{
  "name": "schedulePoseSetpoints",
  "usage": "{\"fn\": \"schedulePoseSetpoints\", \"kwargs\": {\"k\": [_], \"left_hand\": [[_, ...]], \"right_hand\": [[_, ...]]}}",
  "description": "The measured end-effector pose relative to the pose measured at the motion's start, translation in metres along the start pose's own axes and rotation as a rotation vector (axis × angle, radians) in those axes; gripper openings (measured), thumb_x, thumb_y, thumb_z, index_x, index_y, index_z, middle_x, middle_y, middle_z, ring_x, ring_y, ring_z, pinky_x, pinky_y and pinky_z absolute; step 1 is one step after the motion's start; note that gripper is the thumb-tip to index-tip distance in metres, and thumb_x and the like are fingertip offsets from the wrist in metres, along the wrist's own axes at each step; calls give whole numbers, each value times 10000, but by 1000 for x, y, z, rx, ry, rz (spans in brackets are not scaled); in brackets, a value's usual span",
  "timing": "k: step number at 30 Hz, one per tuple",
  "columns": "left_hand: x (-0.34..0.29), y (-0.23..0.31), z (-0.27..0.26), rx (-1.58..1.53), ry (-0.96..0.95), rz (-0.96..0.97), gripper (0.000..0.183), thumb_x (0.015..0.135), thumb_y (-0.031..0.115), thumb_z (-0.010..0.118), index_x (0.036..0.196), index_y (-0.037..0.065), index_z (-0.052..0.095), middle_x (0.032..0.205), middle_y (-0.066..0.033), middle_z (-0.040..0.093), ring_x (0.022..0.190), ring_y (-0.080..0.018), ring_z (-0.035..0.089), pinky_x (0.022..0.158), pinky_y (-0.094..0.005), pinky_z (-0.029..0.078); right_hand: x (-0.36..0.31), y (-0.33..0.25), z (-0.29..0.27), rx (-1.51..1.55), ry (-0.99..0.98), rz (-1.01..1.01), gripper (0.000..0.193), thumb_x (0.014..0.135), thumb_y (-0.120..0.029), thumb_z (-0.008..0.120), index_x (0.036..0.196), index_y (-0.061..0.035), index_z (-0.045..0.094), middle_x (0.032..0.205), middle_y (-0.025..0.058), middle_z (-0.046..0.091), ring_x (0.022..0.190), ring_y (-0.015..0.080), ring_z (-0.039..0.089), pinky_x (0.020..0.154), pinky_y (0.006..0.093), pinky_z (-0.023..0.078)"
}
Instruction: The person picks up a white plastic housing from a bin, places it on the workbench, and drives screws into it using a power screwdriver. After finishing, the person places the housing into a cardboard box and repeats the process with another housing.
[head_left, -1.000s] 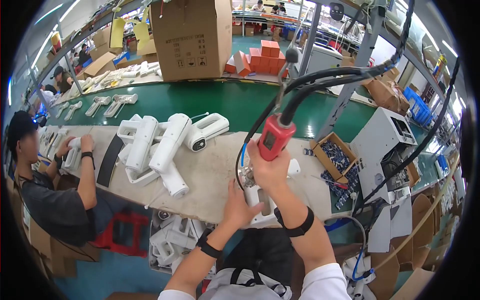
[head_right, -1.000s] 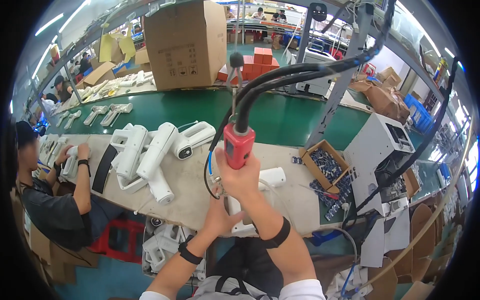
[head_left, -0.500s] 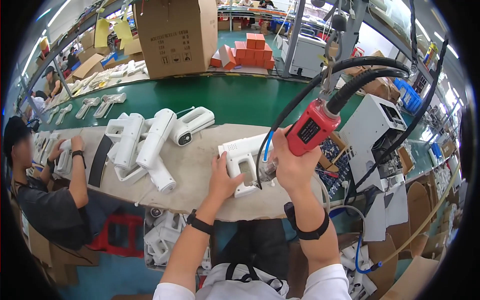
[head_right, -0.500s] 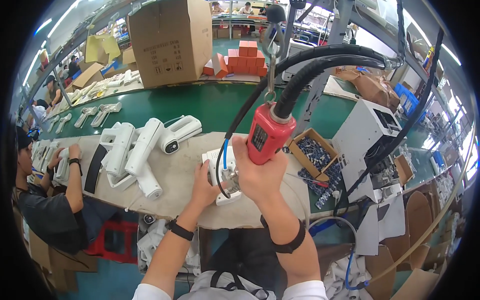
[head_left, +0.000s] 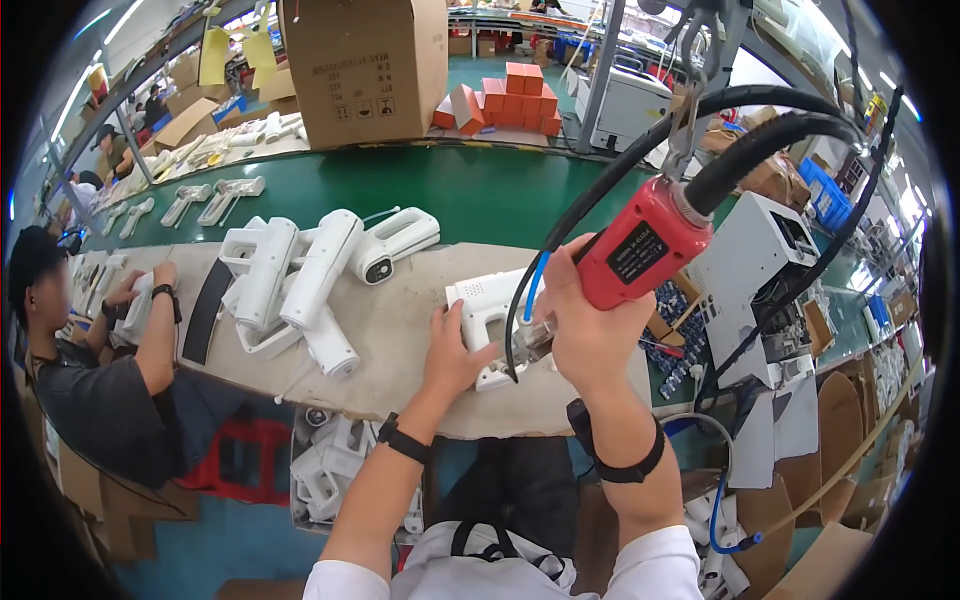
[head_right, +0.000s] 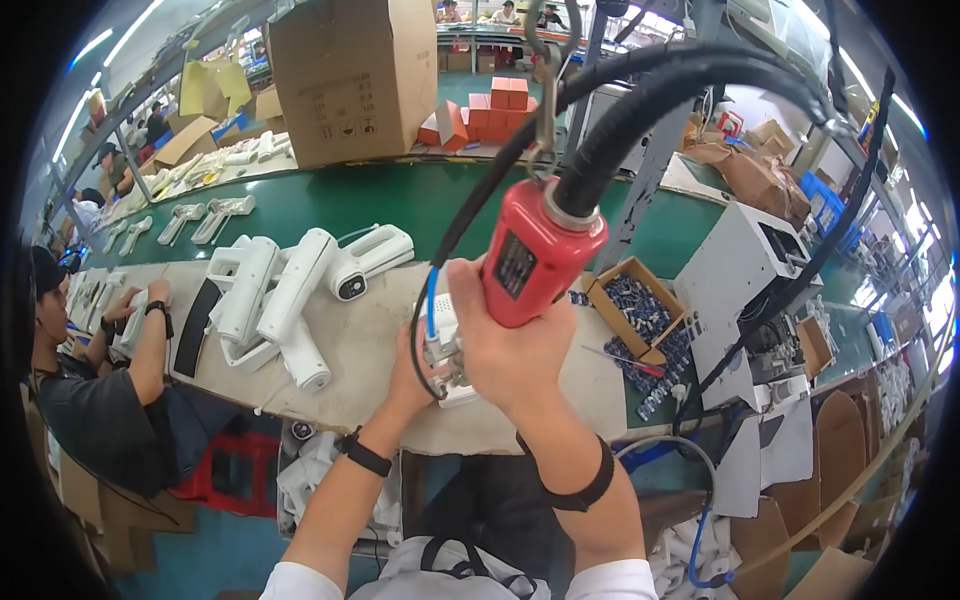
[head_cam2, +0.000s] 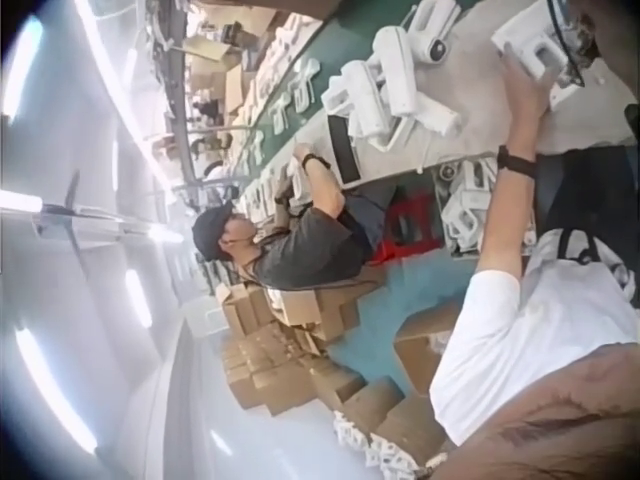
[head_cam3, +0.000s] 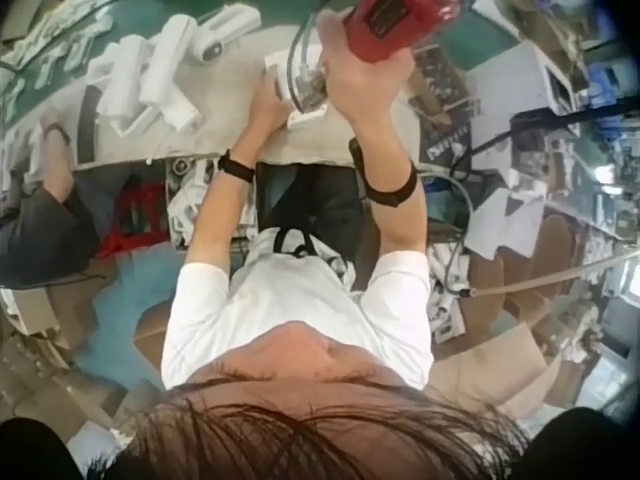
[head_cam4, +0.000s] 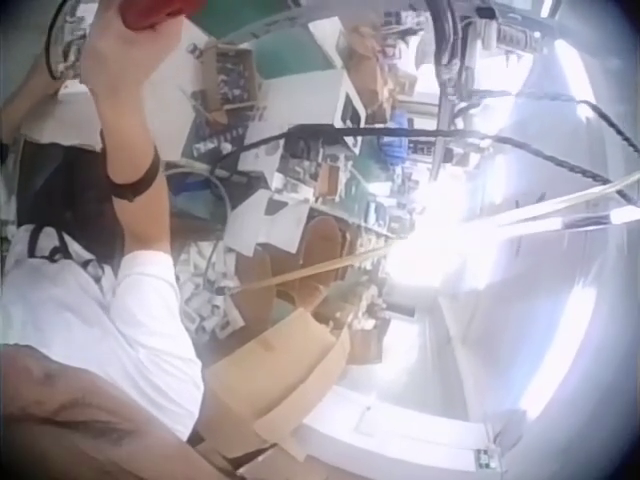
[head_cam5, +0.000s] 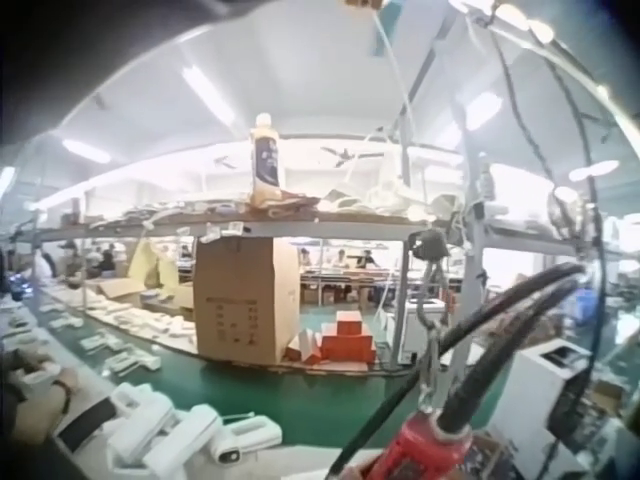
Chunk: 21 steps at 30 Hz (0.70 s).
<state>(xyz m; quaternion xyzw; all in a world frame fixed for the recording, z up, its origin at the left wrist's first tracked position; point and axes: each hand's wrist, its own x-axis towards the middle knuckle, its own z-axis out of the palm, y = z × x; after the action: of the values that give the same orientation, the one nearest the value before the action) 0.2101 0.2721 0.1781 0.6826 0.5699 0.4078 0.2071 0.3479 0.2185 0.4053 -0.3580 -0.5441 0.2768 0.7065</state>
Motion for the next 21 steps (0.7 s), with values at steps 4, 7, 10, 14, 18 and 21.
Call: {"fn": "schedulePoseSetpoints", "kwargs": {"k": [4, 7, 10, 14, 18, 21], "left_hand": [[5, -17, 13, -312, 22, -2, 859, 648, 183, 760, 1380, 27, 337, 1398, -233, 289, 1218, -396, 437, 978, -401, 429], [8, -33, 23, -262, 9, 10, 843, 656, 161, 747, 1384, 51, 335, 1393, -232, 293, 1215, -403, 437, 969, -402, 433], [10, -51, 34, -210, -8, 15, 829, 665, 139, 734, 1388, 74, 333, 1388, -231, 298, 1212, -409, 437, 961, -403, 437], [8, -63, 46, -144, -37, 26, 815, 676, 110, 716, 1393, 106, 330, 1382, -230, 304, 1208, -418, 438, 950, -404, 442], [3, -44, 35, -145, 9, 30, 806, 683, 93, 708, 1396, 113, 333, 1379, -231, 320, 1214, -414, 433, 963, -399, 430], [-9, -6, 4, -240, 90, 6, 799, 685, 87, 709, 1394, 98, 342, 1380, -234, 345, 1232, -398, 423, 1000, -388, 399]], "right_hand": [[-12, 8, 18, 16, -75, 19, 181, 867, -142, 687, 833, -3, 577, 606, 11, 558, 501, 83, 541, 463, 209, 401], [-16, 8, 28, 50, -68, 117, 187, 871, -154, 684, 825, -7, 578, 616, 10, 562, 499, 80, 538, 465, 215, 409], [-19, 12, 38, 117, -68, 222, 166, 865, -136, 682, 813, -21, 574, 616, 6, 559, 511, 78, 534, 474, 225, 409], [-37, 45, 44, -37, -31, 280, 123, 826, -75, 671, 776, -43, 564, 637, 0, 558, 580, 77, 541, 524, 242, 415], [-39, 46, 38, -86, -80, 217, 104, 826, -63, 667, 825, -37, 565, 653, -7, 558, 578, 73, 536, 521, 241, 413], [-15, 45, 20, -125, 8, 139, 96, 840, -62, 651, 857, -29, 562, 687, -2, 571, 569, 77, 531, 526, 235, 420]]}}
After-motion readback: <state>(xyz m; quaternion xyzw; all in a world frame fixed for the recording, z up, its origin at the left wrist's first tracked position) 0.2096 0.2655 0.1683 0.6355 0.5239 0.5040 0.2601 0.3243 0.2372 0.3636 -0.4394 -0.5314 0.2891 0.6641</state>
